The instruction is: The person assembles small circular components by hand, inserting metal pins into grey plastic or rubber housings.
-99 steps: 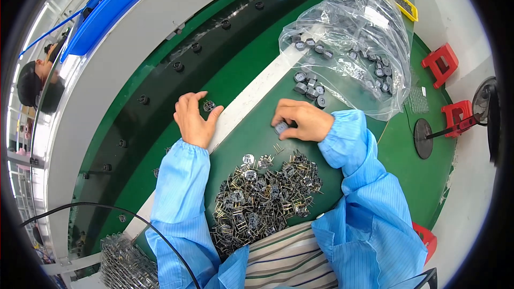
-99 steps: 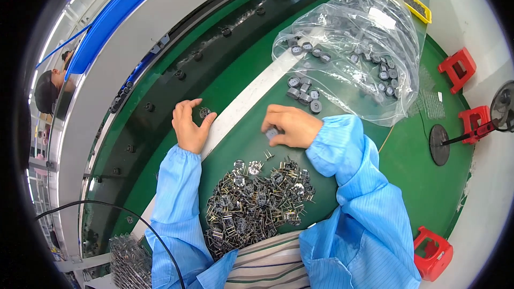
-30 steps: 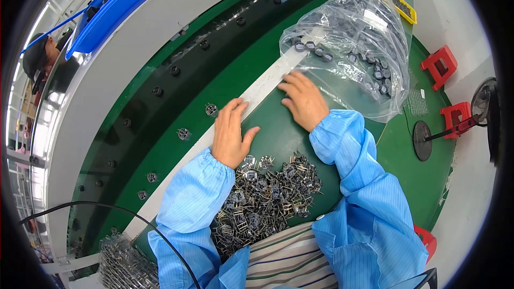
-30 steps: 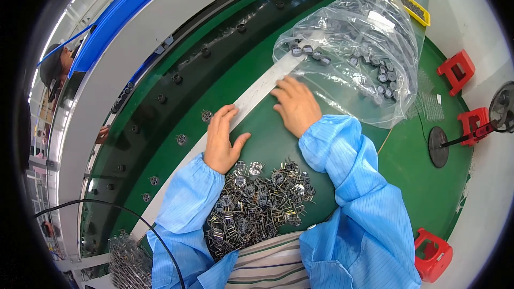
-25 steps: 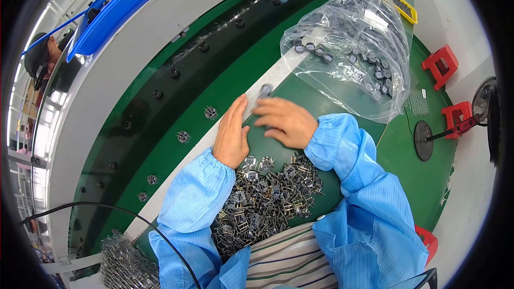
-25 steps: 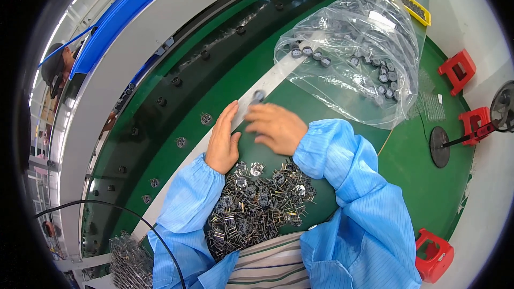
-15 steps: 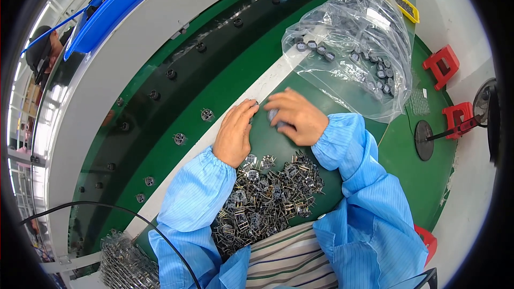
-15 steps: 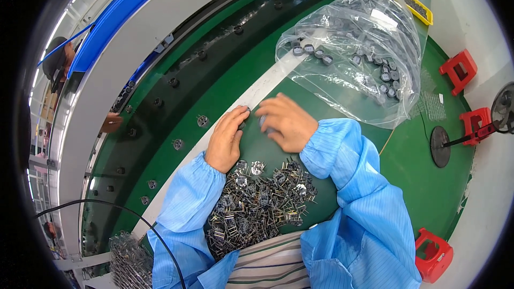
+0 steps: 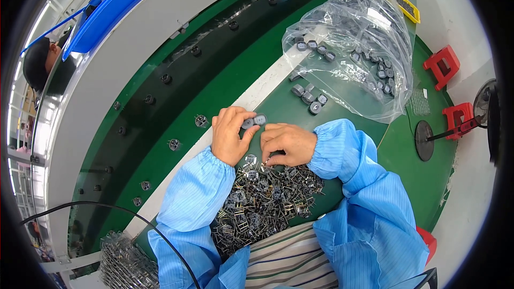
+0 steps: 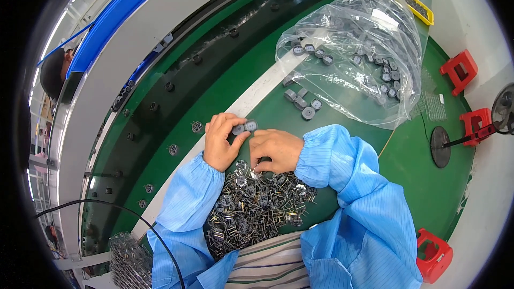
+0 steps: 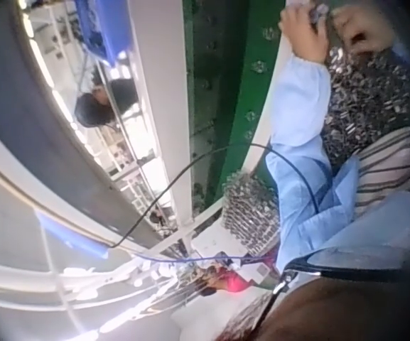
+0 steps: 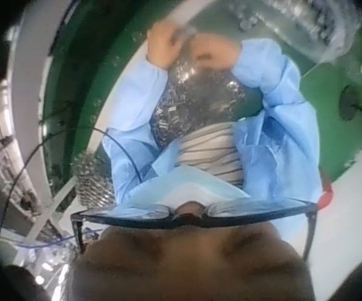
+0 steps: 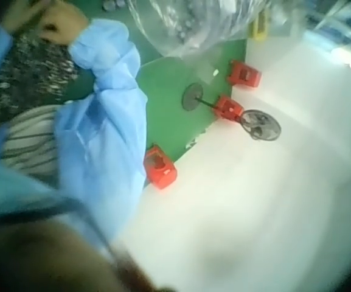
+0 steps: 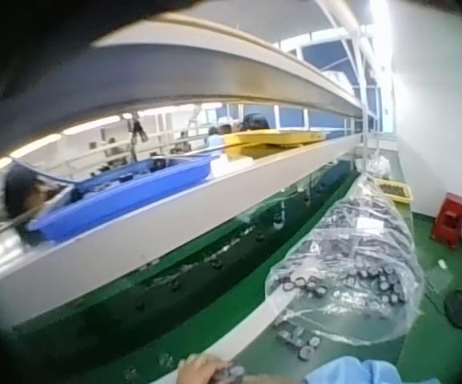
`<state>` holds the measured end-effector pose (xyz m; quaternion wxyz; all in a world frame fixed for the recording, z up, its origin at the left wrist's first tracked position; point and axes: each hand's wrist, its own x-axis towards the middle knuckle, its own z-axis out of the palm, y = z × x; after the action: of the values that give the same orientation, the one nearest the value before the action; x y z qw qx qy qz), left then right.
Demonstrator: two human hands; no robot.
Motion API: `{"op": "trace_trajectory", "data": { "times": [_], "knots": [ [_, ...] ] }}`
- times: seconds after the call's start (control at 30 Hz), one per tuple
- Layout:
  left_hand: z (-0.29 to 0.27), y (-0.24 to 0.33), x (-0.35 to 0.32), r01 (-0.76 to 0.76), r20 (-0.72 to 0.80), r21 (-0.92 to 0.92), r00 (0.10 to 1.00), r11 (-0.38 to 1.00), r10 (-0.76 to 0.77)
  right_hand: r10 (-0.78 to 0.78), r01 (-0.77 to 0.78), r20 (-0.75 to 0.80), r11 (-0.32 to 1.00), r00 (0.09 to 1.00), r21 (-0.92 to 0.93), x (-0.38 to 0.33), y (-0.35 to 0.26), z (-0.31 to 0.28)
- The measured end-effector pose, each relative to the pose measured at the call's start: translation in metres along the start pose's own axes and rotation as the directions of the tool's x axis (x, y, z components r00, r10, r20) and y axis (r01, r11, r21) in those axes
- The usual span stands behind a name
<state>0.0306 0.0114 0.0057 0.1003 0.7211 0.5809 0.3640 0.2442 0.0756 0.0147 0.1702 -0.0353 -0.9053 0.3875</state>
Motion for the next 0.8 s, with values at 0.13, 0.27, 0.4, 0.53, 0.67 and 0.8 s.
{"op": "trace_trajectory", "data": {
  "times": [0.13, 0.27, 0.4, 0.53, 0.67, 0.8],
  "knots": [
    [-0.001, 0.001, -0.001, -0.06, 0.087, -0.041, 0.994, 0.997, 0.064, 0.212, -0.191, -0.079, 0.957, 0.974, 0.218, -0.007, 0.006, -0.012],
    [-0.004, 0.007, 0.001, -0.033, 0.114, -0.057, 0.993, 0.998, 0.039, 0.413, -0.388, -0.25, 0.91, 0.876, 0.145, -0.007, 0.005, -0.017],
    [-0.004, 0.002, 0.0, -0.095, 0.127, -0.054, 0.987, 0.994, 0.102, 0.44, -0.422, 0.037, 0.831, 0.897, 0.363, -0.009, 0.002, -0.029],
    [-0.001, -0.001, -0.002, -0.113, 0.12, -0.061, 0.986, 0.992, 0.119, 0.367, -0.334, -0.338, 0.93, 0.866, 0.155, -0.006, 0.012, -0.028],
    [0.001, 0.001, -0.001, -0.104, 0.123, -0.049, 0.986, 0.993, 0.11, 0.147, -0.334, -0.484, 0.884, 0.863, -0.328, -0.007, 0.018, -0.022],
    [0.0, -0.002, -0.002, -0.089, 0.128, -0.044, 0.987, 0.995, 0.094, 0.158, -0.369, -0.503, 0.859, 0.85, -0.354, -0.002, 0.015, -0.019]
  ]
}}
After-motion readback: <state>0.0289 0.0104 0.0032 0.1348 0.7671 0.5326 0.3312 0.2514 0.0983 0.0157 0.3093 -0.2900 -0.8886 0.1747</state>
